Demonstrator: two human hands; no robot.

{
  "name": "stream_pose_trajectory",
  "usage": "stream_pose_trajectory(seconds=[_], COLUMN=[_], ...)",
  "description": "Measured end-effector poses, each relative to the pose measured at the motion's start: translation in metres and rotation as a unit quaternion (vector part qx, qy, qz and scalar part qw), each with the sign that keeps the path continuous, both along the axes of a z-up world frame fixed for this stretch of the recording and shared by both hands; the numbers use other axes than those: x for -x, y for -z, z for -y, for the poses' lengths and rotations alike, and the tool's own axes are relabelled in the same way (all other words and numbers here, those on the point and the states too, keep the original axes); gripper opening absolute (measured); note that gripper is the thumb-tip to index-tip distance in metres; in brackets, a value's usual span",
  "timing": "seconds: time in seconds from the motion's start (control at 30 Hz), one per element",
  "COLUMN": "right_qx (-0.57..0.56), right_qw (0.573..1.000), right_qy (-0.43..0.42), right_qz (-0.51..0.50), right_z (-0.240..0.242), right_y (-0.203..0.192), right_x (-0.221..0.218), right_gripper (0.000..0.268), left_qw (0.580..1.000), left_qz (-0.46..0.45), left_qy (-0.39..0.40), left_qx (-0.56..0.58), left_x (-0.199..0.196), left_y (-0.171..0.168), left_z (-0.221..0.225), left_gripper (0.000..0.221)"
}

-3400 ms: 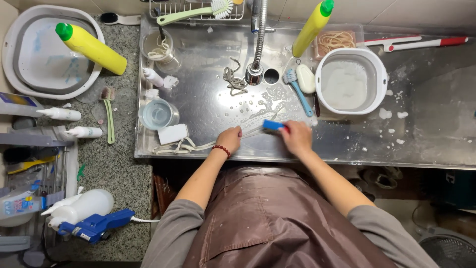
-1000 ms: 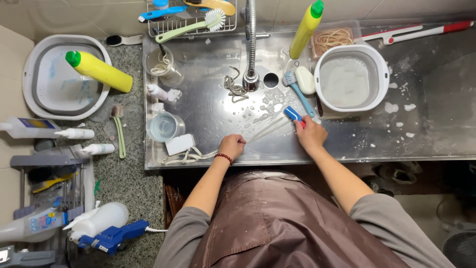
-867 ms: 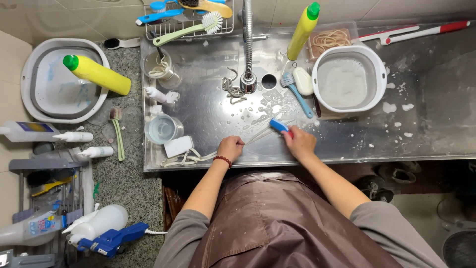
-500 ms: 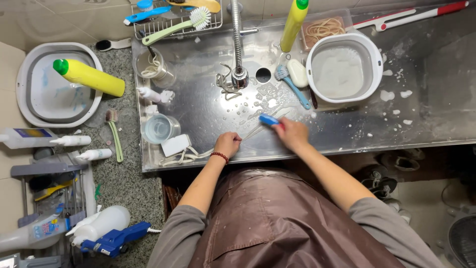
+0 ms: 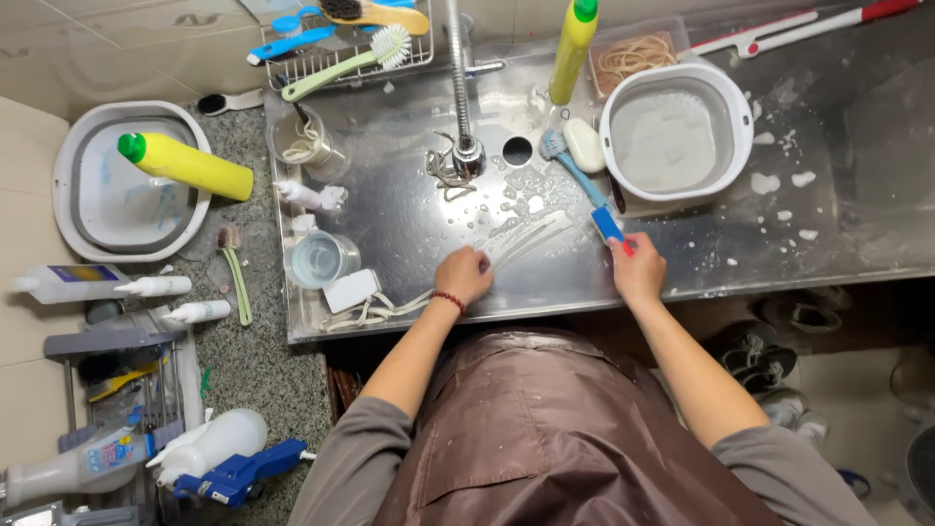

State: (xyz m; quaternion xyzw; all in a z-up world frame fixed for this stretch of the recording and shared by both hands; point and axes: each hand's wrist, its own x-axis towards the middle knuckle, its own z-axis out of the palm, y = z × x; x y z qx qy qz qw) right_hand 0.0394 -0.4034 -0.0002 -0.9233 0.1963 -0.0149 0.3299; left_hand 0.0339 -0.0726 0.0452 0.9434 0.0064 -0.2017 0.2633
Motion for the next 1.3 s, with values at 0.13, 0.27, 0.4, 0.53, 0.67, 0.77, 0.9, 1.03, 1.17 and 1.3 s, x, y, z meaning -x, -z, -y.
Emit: stream_pose_trajectory(seconds=[0.13,0.27,0.4,0.53,0.67,0.77,0.9,1.03,1.17,1.3], right_qx=[-0.014,-0.048,-0.078,-0.111,-0.322,-0.53,-0.581,-0.669,-0.623,-0.66], right_qw=[1.0,0.999,0.997,0.993,0.946,0.845,0.791,0.697,0.701,0.658], right_qy=[0.009,0.001,0.005,0.005,0.033,0.01,-0.098,-0.223,-0.327,-0.337], right_qz=[-0.025,-0.015,-0.014,-0.033,-0.007,-0.071,-0.165,-0.129,-0.113,-0.132], right_z=[0.005,0.005,0.002,0.005,0.023,0.019,-0.038,-0.102,-0.127,-0.13], right_y=[-0.005,-0.012,-0.024,-0.026,0.028,0.031,-0.052,-0.091,-0.105,-0.127], right_x=[0.019,0.022,0.023,0.02,0.011,-0.003,-0.028,-0.049,-0.054,-0.058], right_gripper=[0.034,0.035,0.035,0.031,0.03,0.027,0.027,0.032,0.019,0.03], left_qw=[0.989,0.995,0.999,0.998,0.981,0.919,0.822,0.792,0.754,0.729], left_qz=[0.106,0.083,0.014,-0.044,-0.133,-0.175,-0.15,-0.061,0.068,0.149], left_qy=[0.013,0.046,0.043,0.039,-0.035,-0.103,-0.191,-0.255,-0.331,-0.394], left_qx=[0.106,0.031,-0.029,-0.03,0.137,0.339,0.515,0.551,0.563,0.54], left_x=[-0.041,-0.065,-0.072,-0.083,-0.097,-0.094,-0.076,-0.061,-0.051,-0.04], left_y=[0.027,0.079,0.081,0.032,0.036,0.013,-0.092,-0.134,-0.166,-0.161], left_z=[0.055,0.097,0.11,0.112,0.093,0.068,0.053,0.03,0.002,-0.026], left_gripper=[0.027,0.026,0.015,0.018,0.017,0.014,0.014,0.015,0.013,0.013])
